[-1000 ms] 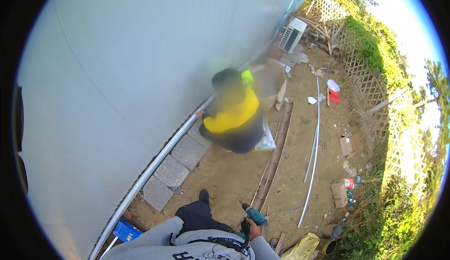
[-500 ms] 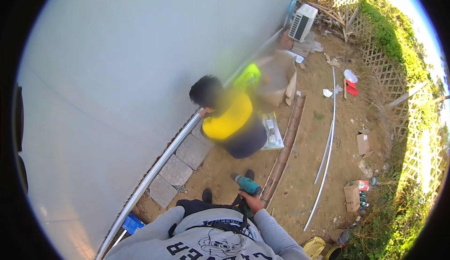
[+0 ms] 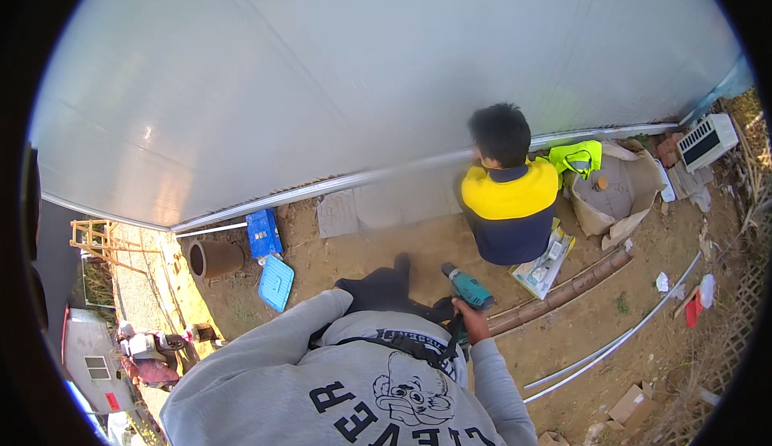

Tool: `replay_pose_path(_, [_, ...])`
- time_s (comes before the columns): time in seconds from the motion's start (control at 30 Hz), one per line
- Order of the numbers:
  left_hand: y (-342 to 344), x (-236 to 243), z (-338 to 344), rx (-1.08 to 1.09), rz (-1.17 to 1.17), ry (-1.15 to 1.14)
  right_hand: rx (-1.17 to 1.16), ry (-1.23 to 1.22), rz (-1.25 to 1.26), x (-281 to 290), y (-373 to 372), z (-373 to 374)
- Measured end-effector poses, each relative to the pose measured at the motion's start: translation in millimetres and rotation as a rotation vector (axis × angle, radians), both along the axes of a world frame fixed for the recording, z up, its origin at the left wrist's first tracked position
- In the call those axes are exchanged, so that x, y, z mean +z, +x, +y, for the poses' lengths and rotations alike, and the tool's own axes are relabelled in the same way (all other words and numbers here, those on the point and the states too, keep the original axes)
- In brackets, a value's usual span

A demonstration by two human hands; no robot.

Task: The person uses a cordless drill to fasten a long metal trim strip along the base of a translucent wall. They move along the wall, repositioning items like a large pot and a plastic bag to reach new sections, and continue drilling screws into the trim at regular intervals.

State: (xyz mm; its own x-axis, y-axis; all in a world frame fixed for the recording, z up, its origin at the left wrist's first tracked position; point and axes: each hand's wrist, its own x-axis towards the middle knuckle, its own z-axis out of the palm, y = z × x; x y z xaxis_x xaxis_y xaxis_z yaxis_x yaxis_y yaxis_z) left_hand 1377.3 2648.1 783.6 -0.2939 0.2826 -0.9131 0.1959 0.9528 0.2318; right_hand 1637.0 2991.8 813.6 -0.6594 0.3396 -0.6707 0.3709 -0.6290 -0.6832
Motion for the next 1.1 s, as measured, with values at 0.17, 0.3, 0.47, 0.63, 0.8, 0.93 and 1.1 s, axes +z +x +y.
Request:
replay_pose_path(0.17, [19, 3, 18, 0.058, -0.003, 0.043, 0.027, 0.054, -0.035, 6, -1, 35])
replay_pose_path(0.3, [21, -8, 28, 0.067, -0.014, 0.086, 0.092, 0.119, -0.088, 11, -7, 46])
replay_pose_path(0.47, [15, -17, 43, -0.041, -0.016, 0.119, 0.239, 0.298, -0.086, 14, -12, 59])
replay_pose_path(0.63, [2, 0, 79, -0.082, -0.035, 0.434, 0.298, 0.267, -0.035, 9, -31, 65])
replay_pose_path(0.8, [-28, 54, 64, -0.678, 0.148, 0.932, 0.399, 0.419, 0.037, -5, -43, 76])
replay_pose_path(0.93, [-60, 111, 18, -0.441, 0.121, 0.741, 0.663, 0.767, -0.101, -30, -21, 90])
replay_pose_path(1.1, [-76, 107, 38, 0.058, 0.076, 1.000, 0.624, 0.765, -0.255, -58, 38, 66])
